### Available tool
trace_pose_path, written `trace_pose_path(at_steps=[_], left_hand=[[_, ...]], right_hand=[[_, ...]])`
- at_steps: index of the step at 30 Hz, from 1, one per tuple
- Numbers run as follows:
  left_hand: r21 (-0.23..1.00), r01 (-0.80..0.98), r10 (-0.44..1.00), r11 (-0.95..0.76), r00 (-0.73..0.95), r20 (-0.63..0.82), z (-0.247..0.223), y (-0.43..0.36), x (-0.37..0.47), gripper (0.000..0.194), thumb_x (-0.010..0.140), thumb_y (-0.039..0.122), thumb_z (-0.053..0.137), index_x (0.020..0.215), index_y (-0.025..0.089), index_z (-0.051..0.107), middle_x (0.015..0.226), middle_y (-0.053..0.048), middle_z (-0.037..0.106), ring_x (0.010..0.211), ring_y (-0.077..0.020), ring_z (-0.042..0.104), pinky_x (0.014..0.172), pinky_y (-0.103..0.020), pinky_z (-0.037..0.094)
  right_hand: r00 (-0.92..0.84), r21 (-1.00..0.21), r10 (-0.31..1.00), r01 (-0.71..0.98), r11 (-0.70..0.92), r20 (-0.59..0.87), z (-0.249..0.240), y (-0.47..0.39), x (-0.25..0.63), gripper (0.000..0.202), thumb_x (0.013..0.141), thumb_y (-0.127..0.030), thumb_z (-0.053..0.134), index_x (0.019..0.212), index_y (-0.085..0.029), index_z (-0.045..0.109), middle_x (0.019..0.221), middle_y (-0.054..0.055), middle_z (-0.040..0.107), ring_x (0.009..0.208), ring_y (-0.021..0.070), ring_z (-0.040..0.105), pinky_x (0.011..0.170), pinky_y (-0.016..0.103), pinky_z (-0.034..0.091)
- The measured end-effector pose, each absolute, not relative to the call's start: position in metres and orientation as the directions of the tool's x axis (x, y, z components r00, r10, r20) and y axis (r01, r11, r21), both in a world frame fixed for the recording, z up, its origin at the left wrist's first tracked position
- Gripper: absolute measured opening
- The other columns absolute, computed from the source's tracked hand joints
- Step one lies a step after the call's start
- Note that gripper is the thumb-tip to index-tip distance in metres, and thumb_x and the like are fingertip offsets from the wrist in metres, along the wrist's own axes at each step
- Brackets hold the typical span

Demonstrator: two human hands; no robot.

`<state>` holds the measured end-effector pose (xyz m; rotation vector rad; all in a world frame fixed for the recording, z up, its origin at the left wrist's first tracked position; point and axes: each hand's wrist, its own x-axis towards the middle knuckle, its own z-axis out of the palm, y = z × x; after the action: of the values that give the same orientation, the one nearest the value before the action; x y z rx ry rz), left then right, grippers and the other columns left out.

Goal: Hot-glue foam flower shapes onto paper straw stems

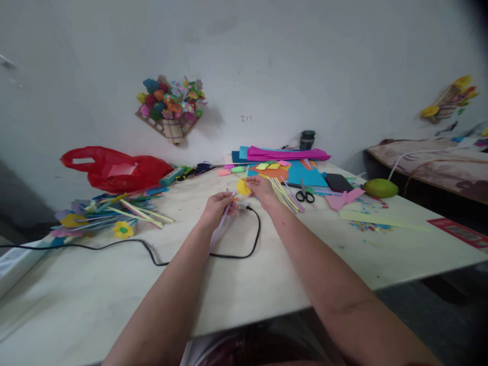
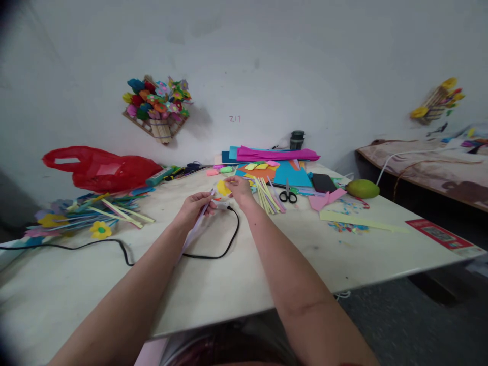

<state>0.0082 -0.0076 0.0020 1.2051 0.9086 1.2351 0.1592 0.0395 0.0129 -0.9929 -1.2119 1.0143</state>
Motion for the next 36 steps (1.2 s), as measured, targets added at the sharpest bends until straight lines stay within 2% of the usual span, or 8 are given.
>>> trace_pose_path(at_steps=[5, 9, 14, 17, 25, 36], left_hand=[[0.975, -0.209, 0.982, -0.076, 0.156, 0.11, 0.002, -0.007, 0.009, 0.026, 0.065, 0.027, 0.067, 0.082, 0.011, 0.055, 0.054, -0.003, 0.063, 0.04, -0.0117, 0.055, 0.038, -0.019, 0.038], [0.975, -0.209, 0.981, -0.074, 0.163, 0.109, 0.002, -0.007, 0.009, 0.025, 0.066, 0.026, 0.068, 0.081, 0.012, 0.055, 0.054, -0.003, 0.063, 0.04, -0.0117, 0.056, 0.039, -0.019, 0.038], [0.977, -0.202, 0.979, -0.073, 0.172, 0.109, -0.001, -0.005, 0.008, 0.024, 0.067, 0.027, 0.067, 0.082, 0.011, 0.056, 0.056, -0.003, 0.063, 0.041, -0.0115, 0.056, 0.041, -0.02, 0.039], [0.977, -0.2, 0.978, -0.069, 0.178, 0.105, -0.001, -0.005, 0.008, 0.023, 0.068, 0.026, 0.066, 0.082, 0.011, 0.056, 0.055, -0.003, 0.062, 0.04, -0.0117, 0.056, 0.04, -0.02, 0.039], [0.979, -0.197, 0.979, -0.058, 0.18, 0.094, -0.001, -0.006, 0.007, 0.021, 0.067, 0.025, 0.065, 0.081, 0.011, 0.056, 0.053, -0.002, 0.061, 0.039, -0.012, 0.055, 0.04, -0.021, 0.04], [0.978, -0.201, 0.981, -0.063, 0.165, 0.098, -0.002, -0.005, 0.006, 0.018, 0.069, 0.022, 0.062, 0.081, 0.011, 0.055, 0.054, -0.003, 0.062, 0.04, -0.0118, 0.056, 0.04, -0.02, 0.04]], right_hand=[[0.083, -0.962, 0.959, -0.022, 0.273, 0.27, 0.013, 0.038, 0.154, 0.011, 0.069, -0.011, 0.058, 0.079, -0.016, 0.06, 0.067, -0.001, 0.061, 0.05, 0.0078, 0.052, 0.036, 0.017, 0.042], [0.02, -0.962, 0.968, -0.109, 0.251, 0.25, 0.014, 0.037, 0.152, 0.014, 0.071, -0.006, 0.056, 0.081, -0.014, 0.062, 0.075, 0.003, 0.065, 0.059, 0.0107, 0.059, 0.043, 0.02, 0.05], [0.016, -0.944, 0.955, -0.148, 0.294, 0.295, 0.013, 0.037, 0.15, 0.009, 0.071, -0.008, 0.058, 0.075, -0.014, 0.063, 0.07, 0.001, 0.065, 0.062, 0.0101, 0.061, 0.051, 0.021, 0.053], [0.001, -0.929, 0.937, -0.129, 0.346, 0.349, 0.011, 0.038, 0.149, 0.005, 0.069, -0.014, 0.062, 0.073, -0.015, 0.064, 0.068, -0.001, 0.065, 0.061, 0.0101, 0.06, 0.052, 0.022, 0.053], [-0.06, -0.9, 0.899, -0.08, 0.429, 0.434, 0.007, 0.04, 0.146, 0.008, 0.065, -0.019, 0.063, 0.073, -0.017, 0.065, 0.071, 0.0, 0.067, 0.067, 0.0135, 0.062, 0.06, 0.027, 0.054], [-0.122, -0.881, 0.879, 0.062, 0.469, 0.46, 0.004, 0.042, 0.149, 0.011, 0.066, -0.018, 0.06, 0.076, -0.017, 0.066, 0.072, 0.0, 0.066, 0.066, 0.0134, 0.061, 0.053, 0.023, 0.049]])
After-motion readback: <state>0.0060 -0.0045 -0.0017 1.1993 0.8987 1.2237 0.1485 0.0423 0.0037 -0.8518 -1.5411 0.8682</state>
